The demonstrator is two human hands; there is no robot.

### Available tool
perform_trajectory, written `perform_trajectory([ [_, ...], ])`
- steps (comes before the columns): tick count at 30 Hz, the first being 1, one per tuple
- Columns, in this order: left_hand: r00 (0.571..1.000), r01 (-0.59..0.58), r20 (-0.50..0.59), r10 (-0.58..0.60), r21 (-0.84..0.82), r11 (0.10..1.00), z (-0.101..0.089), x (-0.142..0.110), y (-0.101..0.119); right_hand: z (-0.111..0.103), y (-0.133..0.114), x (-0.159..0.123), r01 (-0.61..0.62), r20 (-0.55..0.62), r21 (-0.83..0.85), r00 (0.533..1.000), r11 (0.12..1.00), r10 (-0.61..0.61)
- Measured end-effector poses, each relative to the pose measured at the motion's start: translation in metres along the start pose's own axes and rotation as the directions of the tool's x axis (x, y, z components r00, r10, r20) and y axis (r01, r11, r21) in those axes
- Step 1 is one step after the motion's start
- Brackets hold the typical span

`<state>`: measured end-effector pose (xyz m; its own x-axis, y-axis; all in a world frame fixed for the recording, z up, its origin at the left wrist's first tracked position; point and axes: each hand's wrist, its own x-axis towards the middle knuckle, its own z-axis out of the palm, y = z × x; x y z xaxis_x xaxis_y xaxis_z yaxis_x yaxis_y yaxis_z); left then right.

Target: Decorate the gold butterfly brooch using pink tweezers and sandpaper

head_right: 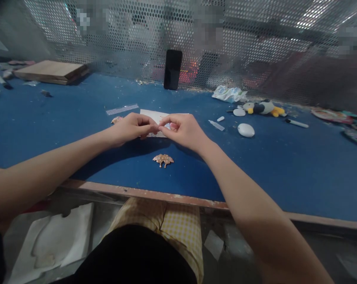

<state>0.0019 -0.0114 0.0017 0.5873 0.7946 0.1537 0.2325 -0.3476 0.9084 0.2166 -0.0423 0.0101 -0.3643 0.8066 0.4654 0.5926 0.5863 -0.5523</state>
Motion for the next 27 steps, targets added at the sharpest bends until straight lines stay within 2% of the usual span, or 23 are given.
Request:
perform_trajectory([
  [12, 1.000, 0.004, -0.027, -0.002, 0.046, 0.999, -0.0005, -0.0018, 0.0018, 0.0009, 0.0002, -0.0003, -0.026, -0.012, 0.004, 1.000, 1.000, 0.026],
  [27, 1.000, 0.018, 0.005, -0.018, 0.028, 0.999, 0.0016, -0.0035, 0.0022, 0.0003, -0.0047, 0.0006, -0.015, 0.060, 0.042, 0.998, 0.999, 0.012],
])
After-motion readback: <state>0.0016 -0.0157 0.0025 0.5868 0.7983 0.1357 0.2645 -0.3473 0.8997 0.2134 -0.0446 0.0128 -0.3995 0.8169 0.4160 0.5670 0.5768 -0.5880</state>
